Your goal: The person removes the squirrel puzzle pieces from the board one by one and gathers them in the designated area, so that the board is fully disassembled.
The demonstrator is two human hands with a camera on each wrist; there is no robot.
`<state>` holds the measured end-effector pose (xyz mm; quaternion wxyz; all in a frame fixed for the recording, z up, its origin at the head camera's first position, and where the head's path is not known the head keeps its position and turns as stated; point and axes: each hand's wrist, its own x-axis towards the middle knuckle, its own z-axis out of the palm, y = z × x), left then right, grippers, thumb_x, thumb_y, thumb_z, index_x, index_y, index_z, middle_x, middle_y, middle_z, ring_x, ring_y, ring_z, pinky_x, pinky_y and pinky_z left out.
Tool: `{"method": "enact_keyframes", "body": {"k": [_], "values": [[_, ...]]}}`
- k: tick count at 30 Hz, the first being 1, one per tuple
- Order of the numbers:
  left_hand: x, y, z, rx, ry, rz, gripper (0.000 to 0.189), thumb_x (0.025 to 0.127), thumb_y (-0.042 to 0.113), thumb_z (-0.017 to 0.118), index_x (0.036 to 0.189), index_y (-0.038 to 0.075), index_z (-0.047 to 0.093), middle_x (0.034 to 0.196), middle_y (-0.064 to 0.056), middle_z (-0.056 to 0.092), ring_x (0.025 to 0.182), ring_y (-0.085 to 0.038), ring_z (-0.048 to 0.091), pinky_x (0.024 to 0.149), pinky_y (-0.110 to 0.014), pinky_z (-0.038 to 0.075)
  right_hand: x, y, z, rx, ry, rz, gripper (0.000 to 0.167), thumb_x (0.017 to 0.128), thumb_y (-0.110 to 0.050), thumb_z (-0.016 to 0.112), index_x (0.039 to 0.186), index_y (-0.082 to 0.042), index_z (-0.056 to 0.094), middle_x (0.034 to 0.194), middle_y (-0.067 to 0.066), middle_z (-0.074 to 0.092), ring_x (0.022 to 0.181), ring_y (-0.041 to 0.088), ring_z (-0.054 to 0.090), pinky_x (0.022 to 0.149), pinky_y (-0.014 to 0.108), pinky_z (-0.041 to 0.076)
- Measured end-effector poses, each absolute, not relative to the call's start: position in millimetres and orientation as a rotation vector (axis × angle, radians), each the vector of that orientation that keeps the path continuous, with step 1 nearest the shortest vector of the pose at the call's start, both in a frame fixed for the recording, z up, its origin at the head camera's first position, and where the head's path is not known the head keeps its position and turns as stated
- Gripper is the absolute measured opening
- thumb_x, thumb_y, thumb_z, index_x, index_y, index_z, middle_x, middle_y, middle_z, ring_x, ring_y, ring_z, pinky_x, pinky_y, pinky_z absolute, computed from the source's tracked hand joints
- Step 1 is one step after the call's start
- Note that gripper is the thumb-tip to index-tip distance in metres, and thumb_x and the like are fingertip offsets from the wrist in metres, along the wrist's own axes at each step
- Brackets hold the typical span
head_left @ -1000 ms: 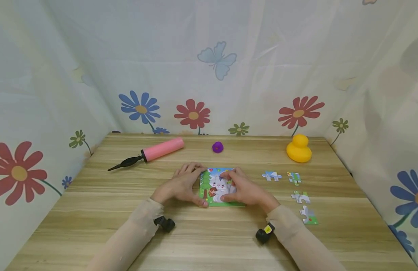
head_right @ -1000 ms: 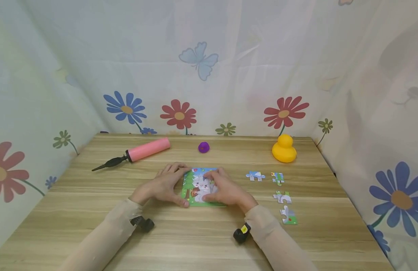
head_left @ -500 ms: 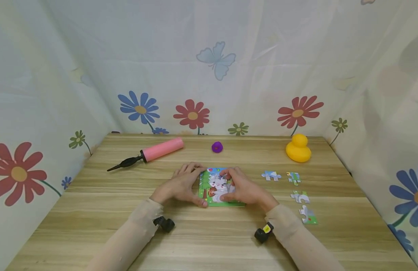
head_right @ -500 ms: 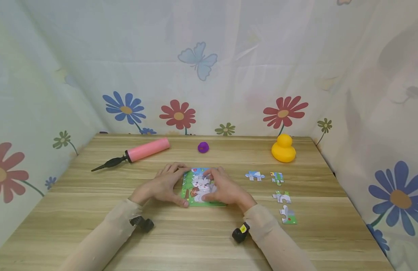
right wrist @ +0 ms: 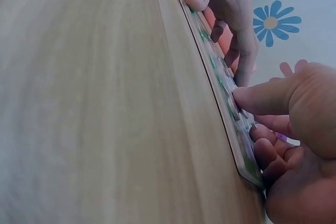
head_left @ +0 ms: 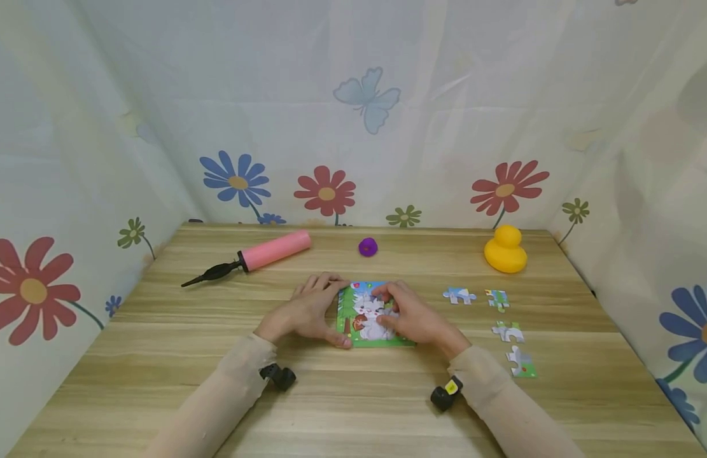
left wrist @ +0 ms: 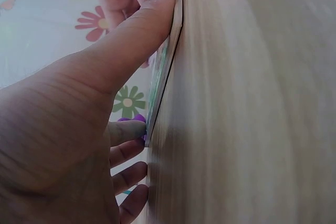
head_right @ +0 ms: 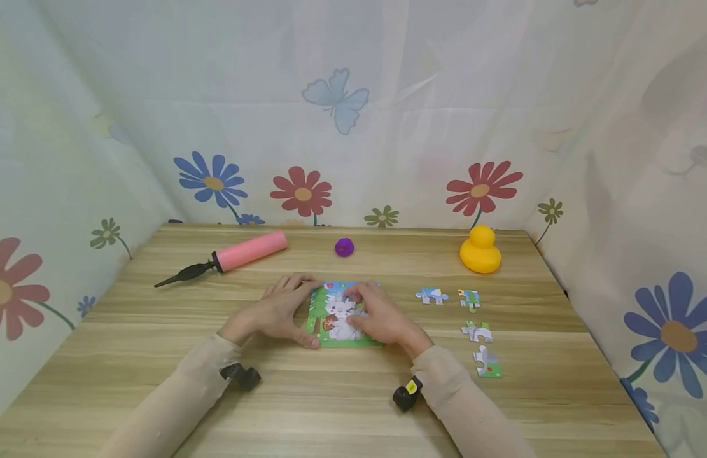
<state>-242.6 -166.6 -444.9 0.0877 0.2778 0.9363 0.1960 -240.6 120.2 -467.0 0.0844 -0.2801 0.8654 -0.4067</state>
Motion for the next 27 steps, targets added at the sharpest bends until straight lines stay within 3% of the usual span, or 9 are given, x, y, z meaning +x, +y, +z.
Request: {"method": "enact_keyframes", "body": {"k": [8,27], "values": [[-245.2,-165.6,-445.7,0.827,2.794,0.576,0.132,0.073,0.069,0.098,0.173,0.009,0.037,0.175,-0.016,0.033,0.157,-0.041,0.033,0.126,-0.074,0.030,-241.5,119.6,-467.7,-0.812,2.587,-1.278,0.045,0.102,-0.006,0.080,0.144,-0.003,0.064,0.122,0.014,0.059,0.096,0.022,0.051,0.083,0.030,0.047],[-245.9,-166.9,-446.2,0.828,2.789,0.568,0.130,0.074,0.070,0.097,0.173,0.010,0.037,0.175,-0.015,0.033,0.158,-0.040,0.033,0.127,-0.073,0.029,-239.2,116.4,-467.1,-0.766,2.607,-1.276,0.048,0.101,-0.006,0.082,0.146,-0.005,0.065,0.121,0.011,0.060,0.095,0.022,0.053,0.081,0.029,0.048]]}}
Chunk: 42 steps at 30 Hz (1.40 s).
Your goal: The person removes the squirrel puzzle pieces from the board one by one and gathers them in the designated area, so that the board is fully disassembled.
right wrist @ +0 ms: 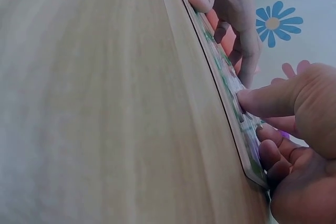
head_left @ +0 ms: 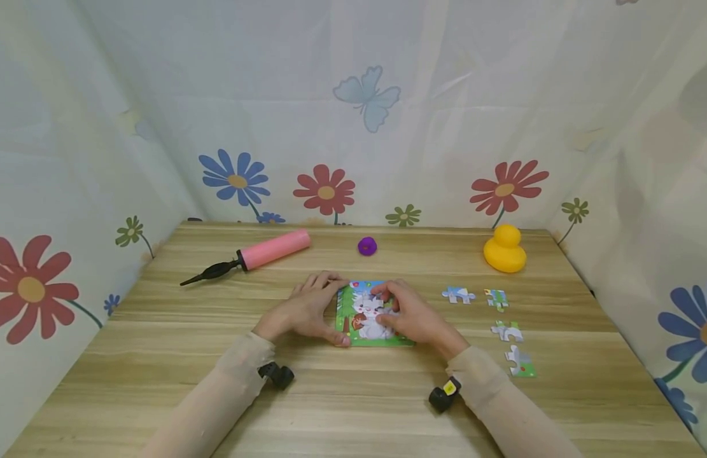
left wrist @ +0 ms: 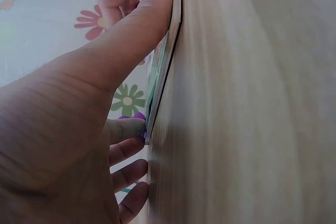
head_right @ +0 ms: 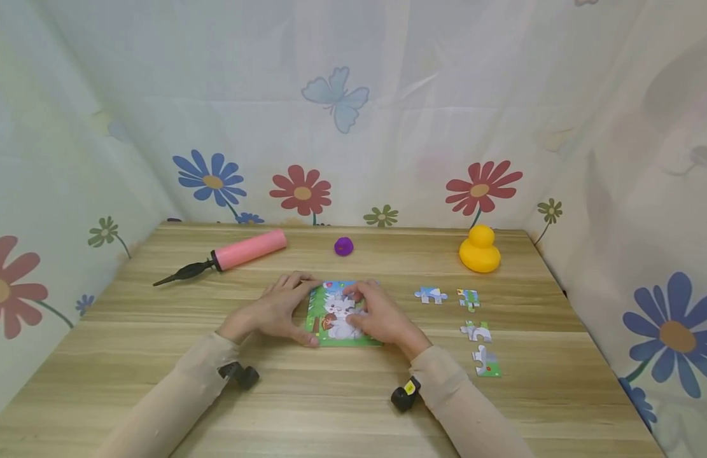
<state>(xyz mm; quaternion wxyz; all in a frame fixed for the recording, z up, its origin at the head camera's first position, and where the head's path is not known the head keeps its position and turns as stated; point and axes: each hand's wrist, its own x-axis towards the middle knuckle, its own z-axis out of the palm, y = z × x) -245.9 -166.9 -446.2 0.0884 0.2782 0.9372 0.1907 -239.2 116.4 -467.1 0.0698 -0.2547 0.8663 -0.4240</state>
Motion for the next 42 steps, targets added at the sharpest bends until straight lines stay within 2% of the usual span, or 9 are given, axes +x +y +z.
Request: {"method": "enact_keyframes", "body": {"k": [20,30,37,42], "values": [[-245.0,-167.0,-446.3,0.823,2.794,0.557,0.130,0.074,0.072,0.096,0.173,0.011,0.037,0.174,-0.014,0.034,0.159,-0.040,0.032,0.127,-0.074,0.030,-240.5,118.6,-467.6,-0.781,2.592,-1.331,0.053,0.097,-0.002,0.085,0.146,-0.006,0.066,0.122,0.012,0.061,0.093,0.021,0.054,0.078,0.027,0.049],[-245.5,-167.2,-445.9,0.822,2.794,0.557,0.132,0.073,0.072,0.096,0.174,0.012,0.036,0.175,-0.014,0.033,0.159,-0.039,0.032,0.126,-0.073,0.031,-243.7,120.0,-465.9,-0.826,2.601,-1.312,0.057,0.091,0.003,0.087,0.144,0.000,0.066,0.120,0.013,0.062,0.093,0.023,0.059,0.077,0.025,0.051],[-245.5,-167.6,-445.9,0.822,2.791,0.558,0.132,0.074,0.072,0.096,0.174,0.011,0.036,0.175,-0.015,0.033,0.159,-0.040,0.032,0.126,-0.074,0.031,-245.5,122.2,-466.3,-0.776,2.594,-1.332,0.060,0.090,-0.001,0.087,0.146,-0.003,0.067,0.121,0.010,0.062,0.092,0.020,0.058,0.076,0.026,0.052],[-245.2,-167.3,-445.1,0.826,2.788,0.553,0.133,0.073,0.072,0.097,0.175,0.012,0.035,0.176,-0.015,0.031,0.160,-0.040,0.031,0.127,-0.073,0.030,-246.7,125.6,-462.6,-0.741,2.578,-1.342,0.063,0.092,-0.004,0.088,0.151,-0.005,0.065,0.121,0.009,0.062,0.093,0.020,0.058,0.075,0.026,0.051]]}}
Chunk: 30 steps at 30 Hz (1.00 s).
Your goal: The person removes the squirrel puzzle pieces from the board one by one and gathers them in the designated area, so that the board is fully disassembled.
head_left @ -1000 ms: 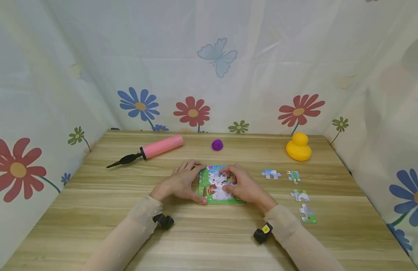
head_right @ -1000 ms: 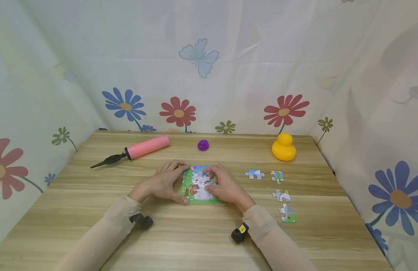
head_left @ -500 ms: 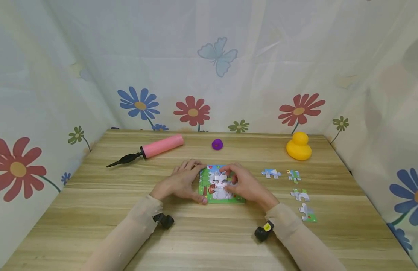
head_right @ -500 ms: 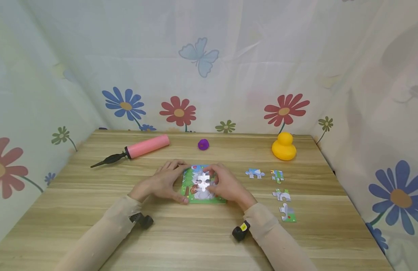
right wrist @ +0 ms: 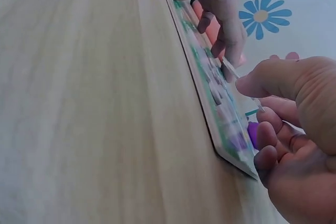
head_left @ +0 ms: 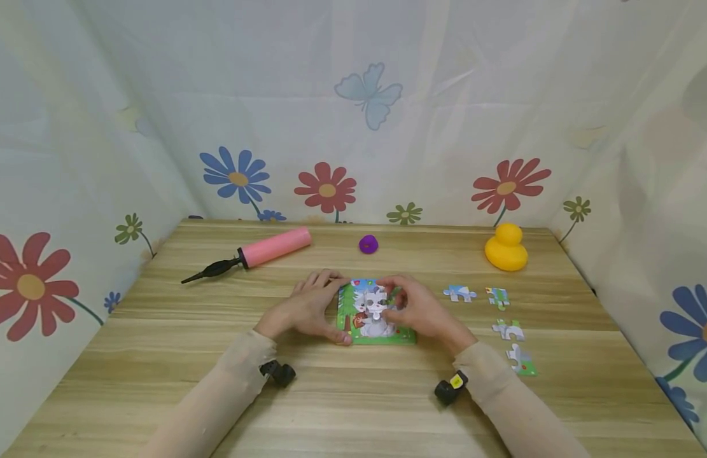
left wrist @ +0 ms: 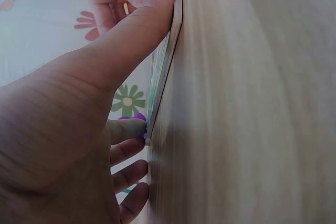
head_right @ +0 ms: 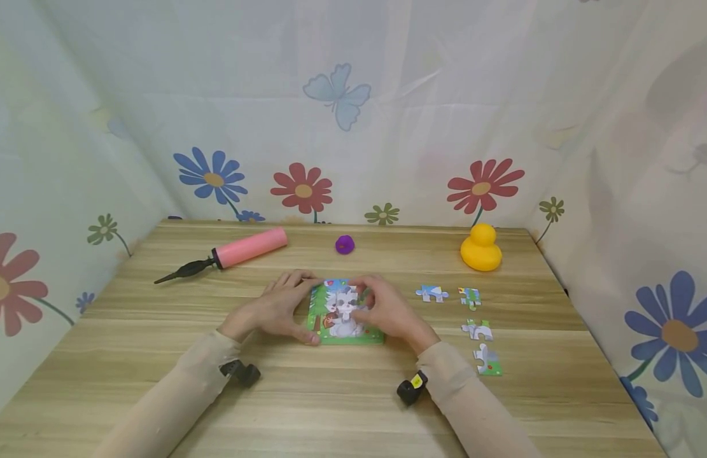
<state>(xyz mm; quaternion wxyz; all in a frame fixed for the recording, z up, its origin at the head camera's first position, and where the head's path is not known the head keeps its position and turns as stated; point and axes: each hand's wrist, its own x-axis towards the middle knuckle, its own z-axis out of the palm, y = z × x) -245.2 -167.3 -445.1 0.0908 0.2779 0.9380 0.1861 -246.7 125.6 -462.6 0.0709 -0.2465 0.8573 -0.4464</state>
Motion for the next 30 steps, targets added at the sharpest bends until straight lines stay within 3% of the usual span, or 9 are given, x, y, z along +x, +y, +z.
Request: {"method": "enact_keyframes", "body": {"k": [17,25,30], "values": [[-247.2,-168.8,-448.9,0.827,2.784,0.555,0.133,0.073,0.073,0.096,0.175,0.013,0.034,0.176,-0.014,0.031,0.160,-0.040,0.030,0.126,-0.074,0.030,-247.8,151.0,-431.3,-0.799,2.608,-1.420,0.056,0.096,-0.006,0.087,0.149,-0.008,0.069,0.128,0.014,0.063,0.098,0.029,0.058,0.077,0.029,0.049],[-247.8,-169.5,-451.0,0.827,2.787,0.568,0.133,0.073,0.072,0.096,0.175,0.012,0.035,0.176,-0.016,0.031,0.159,-0.041,0.030,0.127,-0.074,0.028,-246.7,175.4,-416.3,-0.754,2.684,-1.374,0.057,0.099,-0.010,0.084,0.152,-0.020,0.068,0.131,0.008,0.063,0.100,0.027,0.055,0.077,0.031,0.050],[-247.7,-169.4,-449.5,0.827,2.786,0.563,0.133,0.073,0.072,0.096,0.175,0.013,0.035,0.176,-0.015,0.031,0.160,-0.041,0.030,0.128,-0.073,0.028,-243.6,193.9,-410.0,-0.748,2.695,-1.412,0.057,0.099,-0.009,0.084,0.152,-0.016,0.067,0.130,0.010,0.063,0.099,0.029,0.053,0.077,0.029,0.047]]}}
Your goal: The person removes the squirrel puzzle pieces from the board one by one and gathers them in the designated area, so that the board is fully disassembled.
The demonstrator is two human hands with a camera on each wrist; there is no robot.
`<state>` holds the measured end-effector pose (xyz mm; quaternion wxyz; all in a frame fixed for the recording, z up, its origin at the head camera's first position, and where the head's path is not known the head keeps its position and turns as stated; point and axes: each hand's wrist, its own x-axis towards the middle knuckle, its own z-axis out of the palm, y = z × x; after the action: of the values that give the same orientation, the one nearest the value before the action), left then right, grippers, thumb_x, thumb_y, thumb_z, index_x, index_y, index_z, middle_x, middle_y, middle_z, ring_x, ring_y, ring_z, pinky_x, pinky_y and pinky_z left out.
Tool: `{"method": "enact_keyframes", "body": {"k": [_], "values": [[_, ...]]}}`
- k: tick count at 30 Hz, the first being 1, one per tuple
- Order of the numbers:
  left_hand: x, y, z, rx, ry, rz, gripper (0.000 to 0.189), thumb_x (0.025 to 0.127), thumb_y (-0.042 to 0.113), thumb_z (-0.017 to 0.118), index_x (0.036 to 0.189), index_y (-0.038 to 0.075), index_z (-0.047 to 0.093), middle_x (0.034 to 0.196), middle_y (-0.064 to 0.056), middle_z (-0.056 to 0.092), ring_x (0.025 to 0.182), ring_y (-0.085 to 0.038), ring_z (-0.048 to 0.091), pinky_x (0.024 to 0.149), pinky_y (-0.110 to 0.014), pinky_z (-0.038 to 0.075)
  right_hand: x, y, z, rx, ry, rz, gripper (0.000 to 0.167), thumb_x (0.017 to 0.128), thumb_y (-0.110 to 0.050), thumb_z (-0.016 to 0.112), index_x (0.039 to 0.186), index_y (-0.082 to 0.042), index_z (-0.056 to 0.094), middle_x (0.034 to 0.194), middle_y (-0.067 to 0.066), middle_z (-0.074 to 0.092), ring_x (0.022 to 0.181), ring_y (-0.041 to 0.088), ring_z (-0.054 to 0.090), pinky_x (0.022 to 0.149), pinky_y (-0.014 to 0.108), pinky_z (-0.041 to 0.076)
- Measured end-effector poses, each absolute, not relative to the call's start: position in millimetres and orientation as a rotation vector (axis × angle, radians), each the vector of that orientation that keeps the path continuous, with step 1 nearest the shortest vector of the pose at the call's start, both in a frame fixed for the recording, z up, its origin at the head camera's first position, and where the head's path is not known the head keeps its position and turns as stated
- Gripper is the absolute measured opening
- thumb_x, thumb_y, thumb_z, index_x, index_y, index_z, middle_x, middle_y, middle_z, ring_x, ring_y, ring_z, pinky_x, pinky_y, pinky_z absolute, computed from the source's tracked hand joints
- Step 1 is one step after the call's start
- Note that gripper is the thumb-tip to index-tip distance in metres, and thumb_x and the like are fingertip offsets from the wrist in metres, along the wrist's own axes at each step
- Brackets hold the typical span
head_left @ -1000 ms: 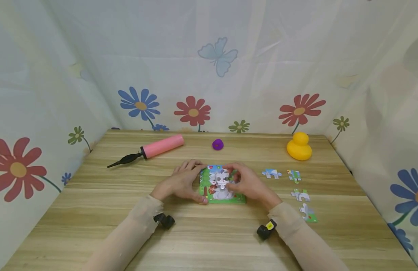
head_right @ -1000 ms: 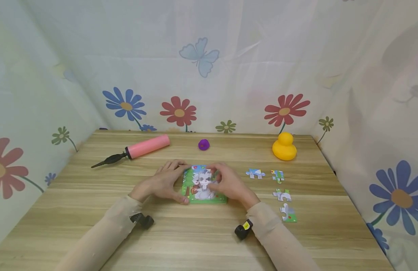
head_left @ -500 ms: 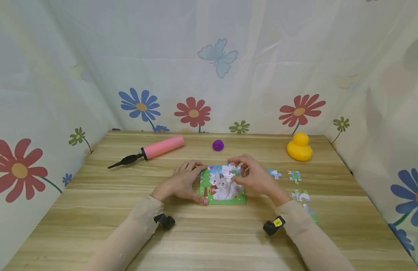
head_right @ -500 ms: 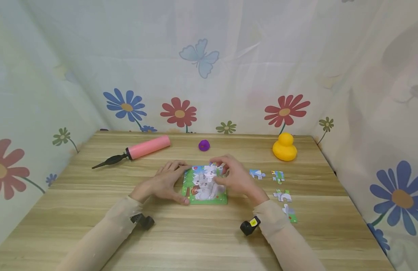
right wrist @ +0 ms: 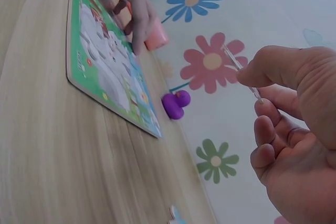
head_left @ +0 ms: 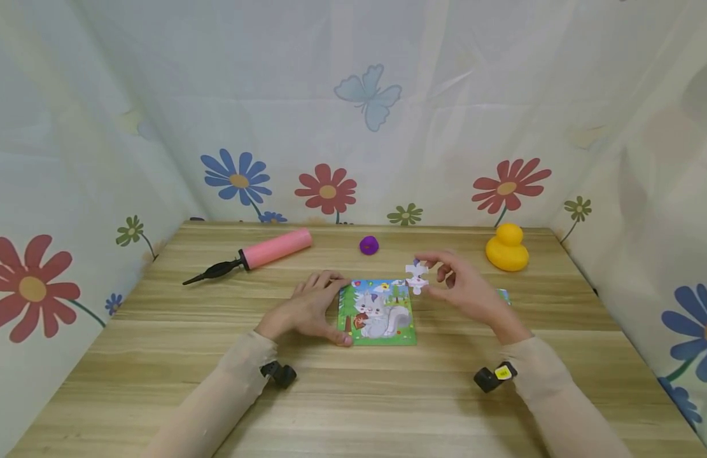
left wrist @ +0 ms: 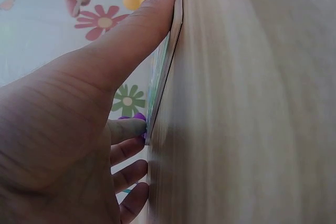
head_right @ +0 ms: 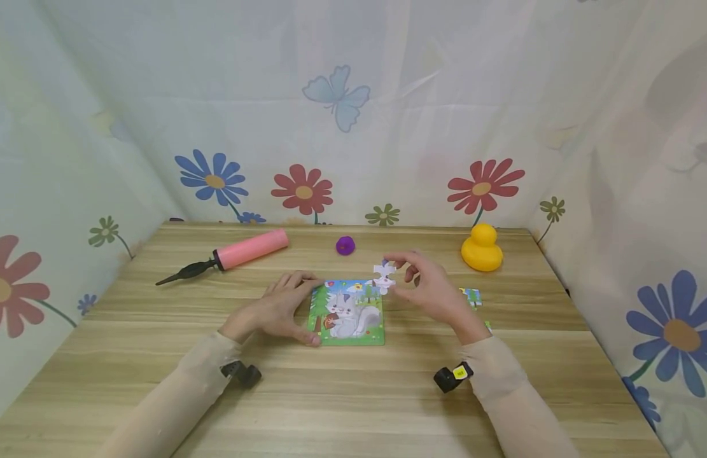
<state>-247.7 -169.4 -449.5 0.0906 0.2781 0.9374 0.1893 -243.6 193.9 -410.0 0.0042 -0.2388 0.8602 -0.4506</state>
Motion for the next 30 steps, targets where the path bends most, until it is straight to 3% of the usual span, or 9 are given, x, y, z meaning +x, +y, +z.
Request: {"method": "enact_keyframes", "body": {"k": [13,23,30], "values": [[-244.7,-169.1,-447.8,0.812,2.779,0.563,0.132,0.073,0.071,0.097,0.174,0.011,0.036,0.176,-0.015,0.032,0.160,-0.041,0.031,0.128,-0.072,0.028,-226.2,241.1,-409.4,-0.732,2.768,-1.453,0.055,0.099,-0.005,0.085,0.151,-0.011,0.067,0.127,0.013,0.064,0.095,0.038,0.054,0.073,0.024,0.048],[-245.5,-169.3,-448.0,0.814,2.785,0.564,0.132,0.073,0.071,0.097,0.174,0.012,0.036,0.176,-0.015,0.031,0.160,-0.041,0.030,0.128,-0.073,0.028,-214.2,269.6,-417.3,-0.738,2.799,-1.397,0.055,0.100,-0.006,0.084,0.152,-0.008,0.066,0.113,0.008,0.059,0.090,0.033,0.052,0.068,0.025,0.045],[-245.6,-168.9,-447.7,0.818,2.781,0.568,0.132,0.073,0.072,0.097,0.174,0.013,0.036,0.176,-0.014,0.031,0.160,-0.040,0.030,0.128,-0.072,0.028,-206.0,281.3,-429.0,-0.711,2.801,-1.346,0.054,0.099,-0.010,0.086,0.150,-0.010,0.068,0.119,0.011,0.064,0.090,0.028,0.054,0.068,0.025,0.046]]}}
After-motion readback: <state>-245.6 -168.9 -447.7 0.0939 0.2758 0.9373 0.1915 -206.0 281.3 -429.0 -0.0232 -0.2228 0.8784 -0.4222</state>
